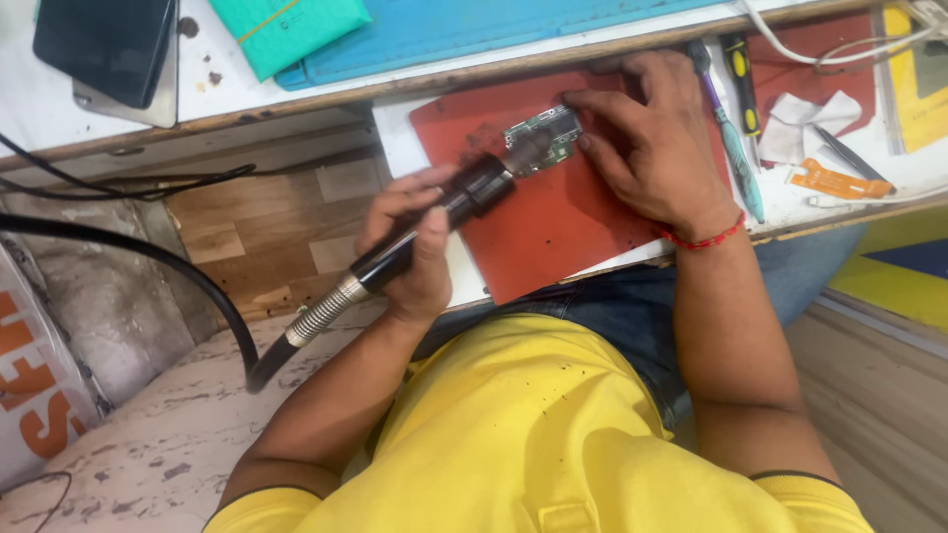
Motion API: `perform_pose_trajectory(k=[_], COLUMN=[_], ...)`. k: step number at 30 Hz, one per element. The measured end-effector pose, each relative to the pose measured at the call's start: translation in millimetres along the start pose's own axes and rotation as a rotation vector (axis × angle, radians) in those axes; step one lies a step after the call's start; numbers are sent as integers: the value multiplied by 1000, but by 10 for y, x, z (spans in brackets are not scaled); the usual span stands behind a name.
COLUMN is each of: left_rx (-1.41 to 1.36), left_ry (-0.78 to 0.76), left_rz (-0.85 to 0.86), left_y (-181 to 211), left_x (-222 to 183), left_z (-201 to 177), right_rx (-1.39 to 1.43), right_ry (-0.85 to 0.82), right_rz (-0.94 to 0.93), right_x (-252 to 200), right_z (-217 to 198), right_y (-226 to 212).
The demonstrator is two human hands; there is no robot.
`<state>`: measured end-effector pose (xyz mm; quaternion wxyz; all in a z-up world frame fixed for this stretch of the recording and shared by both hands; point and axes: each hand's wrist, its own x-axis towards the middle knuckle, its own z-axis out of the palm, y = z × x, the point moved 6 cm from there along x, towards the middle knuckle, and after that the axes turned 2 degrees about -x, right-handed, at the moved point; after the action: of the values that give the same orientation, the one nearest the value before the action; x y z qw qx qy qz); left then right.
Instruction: The person works on a small electronic component placed on a red mat. They use a small tool to scrape or clean the component's surface, then use a heat gun to apply heat to the component.
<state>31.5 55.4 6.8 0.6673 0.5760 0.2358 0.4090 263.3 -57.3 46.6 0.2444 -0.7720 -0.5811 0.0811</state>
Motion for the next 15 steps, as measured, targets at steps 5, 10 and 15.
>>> perform_pose_trajectory(k=[5,10,15], left_rx=[-22,46,-39], left_ry=[-70,-96,58], left_rz=[-11,-15,32], left_y=[13,33,-11], left_x=[-9,-14,-19], left_z=[26,39,14], right_rx=[9,3,-84], right_ry=[11,37,27], right_rz=[14,-41,-95], right_x=[-25,-8,28], right_z=[7,-2,0], right_y=[-16,-42,-71])
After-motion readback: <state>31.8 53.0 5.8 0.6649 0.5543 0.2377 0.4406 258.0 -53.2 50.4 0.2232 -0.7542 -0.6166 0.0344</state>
